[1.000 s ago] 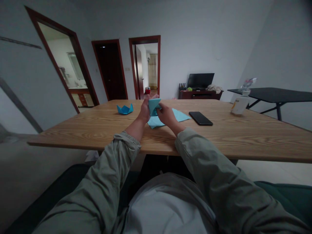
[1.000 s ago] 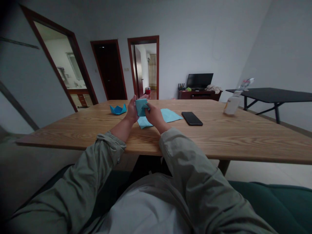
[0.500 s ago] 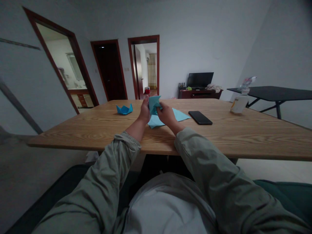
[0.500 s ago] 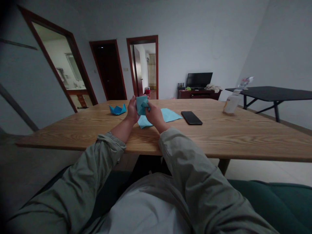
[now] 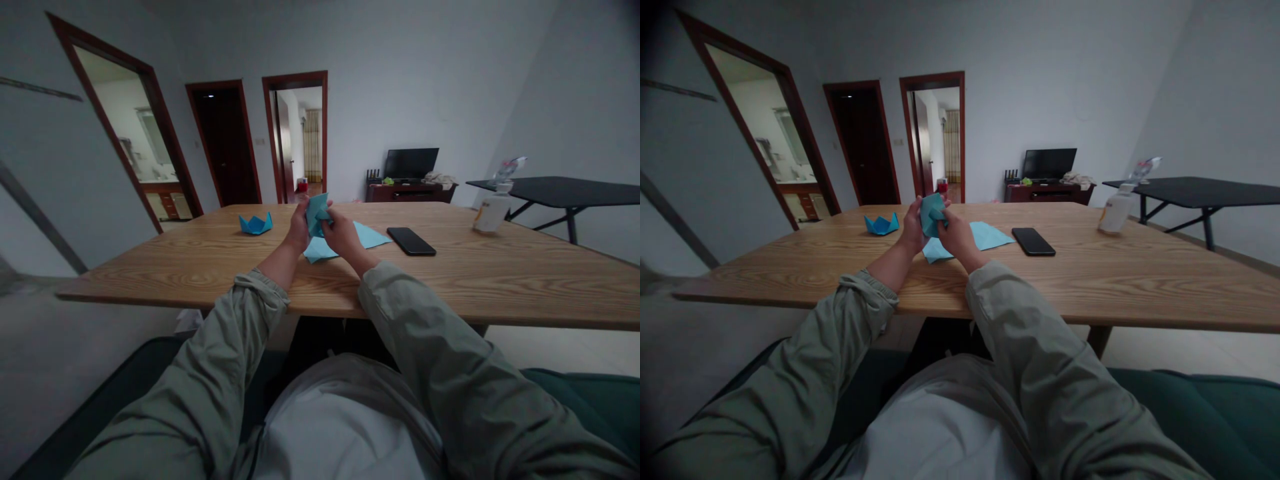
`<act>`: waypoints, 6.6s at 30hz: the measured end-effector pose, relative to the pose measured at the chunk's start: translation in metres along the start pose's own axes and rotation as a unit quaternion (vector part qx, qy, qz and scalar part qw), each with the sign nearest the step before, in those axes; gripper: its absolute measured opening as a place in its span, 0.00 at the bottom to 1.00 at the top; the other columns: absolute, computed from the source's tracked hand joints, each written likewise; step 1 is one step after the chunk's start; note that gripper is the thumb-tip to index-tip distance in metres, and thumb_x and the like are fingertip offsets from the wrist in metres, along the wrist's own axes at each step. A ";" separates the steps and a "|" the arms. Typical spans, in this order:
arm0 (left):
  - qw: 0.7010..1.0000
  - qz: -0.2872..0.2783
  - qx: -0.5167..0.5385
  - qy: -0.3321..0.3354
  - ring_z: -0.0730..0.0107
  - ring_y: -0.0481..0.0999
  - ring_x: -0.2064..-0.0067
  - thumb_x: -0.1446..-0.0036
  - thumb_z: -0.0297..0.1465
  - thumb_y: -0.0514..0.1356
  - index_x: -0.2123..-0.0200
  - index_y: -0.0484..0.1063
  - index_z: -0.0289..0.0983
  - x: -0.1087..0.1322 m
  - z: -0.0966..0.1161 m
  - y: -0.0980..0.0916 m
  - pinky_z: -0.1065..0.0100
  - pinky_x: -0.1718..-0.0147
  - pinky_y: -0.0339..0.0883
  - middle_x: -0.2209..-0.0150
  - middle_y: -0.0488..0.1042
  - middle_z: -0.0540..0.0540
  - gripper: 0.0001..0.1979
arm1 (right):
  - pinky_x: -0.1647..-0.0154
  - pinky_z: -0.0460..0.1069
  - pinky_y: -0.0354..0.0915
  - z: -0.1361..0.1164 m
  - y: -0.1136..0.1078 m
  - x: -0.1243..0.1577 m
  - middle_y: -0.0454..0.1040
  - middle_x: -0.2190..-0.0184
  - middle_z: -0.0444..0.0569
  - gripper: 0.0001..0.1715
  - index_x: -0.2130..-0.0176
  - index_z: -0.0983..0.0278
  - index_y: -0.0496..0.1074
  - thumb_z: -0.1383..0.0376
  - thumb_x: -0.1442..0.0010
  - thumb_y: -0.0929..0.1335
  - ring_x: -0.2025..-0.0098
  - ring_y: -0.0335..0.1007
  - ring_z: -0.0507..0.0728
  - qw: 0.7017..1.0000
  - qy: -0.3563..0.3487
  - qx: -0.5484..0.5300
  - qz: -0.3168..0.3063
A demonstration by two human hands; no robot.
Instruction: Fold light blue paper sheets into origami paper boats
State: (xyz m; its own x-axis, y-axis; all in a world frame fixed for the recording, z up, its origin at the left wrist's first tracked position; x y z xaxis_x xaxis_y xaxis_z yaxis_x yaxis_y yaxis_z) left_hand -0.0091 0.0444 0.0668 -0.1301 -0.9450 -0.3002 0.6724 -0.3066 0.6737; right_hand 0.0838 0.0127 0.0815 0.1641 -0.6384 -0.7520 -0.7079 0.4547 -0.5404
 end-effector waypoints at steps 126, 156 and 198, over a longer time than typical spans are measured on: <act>0.996 -0.047 -0.066 0.046 0.56 0.74 0.44 0.37 0.51 0.50 0.47 0.73 0.33 0.001 -0.001 0.012 0.60 0.45 0.66 0.55 0.79 0.40 0.30 | 0.59 0.51 0.64 0.021 -0.004 -0.005 0.78 0.65 0.49 0.12 0.63 0.65 0.74 0.62 0.44 0.65 0.63 0.71 0.57 0.987 0.056 -0.131 0.069; 0.989 0.003 -0.125 0.077 0.64 0.80 0.58 0.40 0.49 0.56 0.69 0.73 0.34 -0.011 -0.011 -0.004 0.64 0.51 0.69 0.69 0.79 0.47 0.22 | 0.61 0.49 0.63 0.019 -0.002 -0.002 0.76 0.68 0.46 0.06 0.65 0.63 0.72 0.64 0.44 0.66 0.65 0.70 0.55 0.991 0.067 -0.093 0.067; 0.748 -0.171 -0.637 0.075 0.76 0.58 0.78 0.54 0.45 0.67 0.54 0.76 0.37 -0.006 0.016 -0.049 0.71 0.77 0.49 0.81 0.60 0.57 0.26 | 0.57 0.48 0.66 0.032 0.033 0.006 0.80 0.61 0.49 0.15 0.58 0.65 0.78 0.73 0.45 0.67 0.61 0.75 0.55 0.988 -0.008 -0.018 -0.152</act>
State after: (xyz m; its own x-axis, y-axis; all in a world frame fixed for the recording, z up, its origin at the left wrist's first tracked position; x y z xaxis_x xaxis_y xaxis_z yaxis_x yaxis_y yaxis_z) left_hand -0.0529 0.0630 0.0466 -0.4342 -0.7833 -0.4450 0.7796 -0.0792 -0.6212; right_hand 0.0831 0.0437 0.0466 0.3841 -0.7324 -0.5622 -0.6472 0.2207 -0.7296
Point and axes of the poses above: each hand's wrist, its own x-axis away from the middle knuckle, its own y-axis out of the palm, z = x × y, the point moved 8 cm from there along -x, towards the middle knuckle
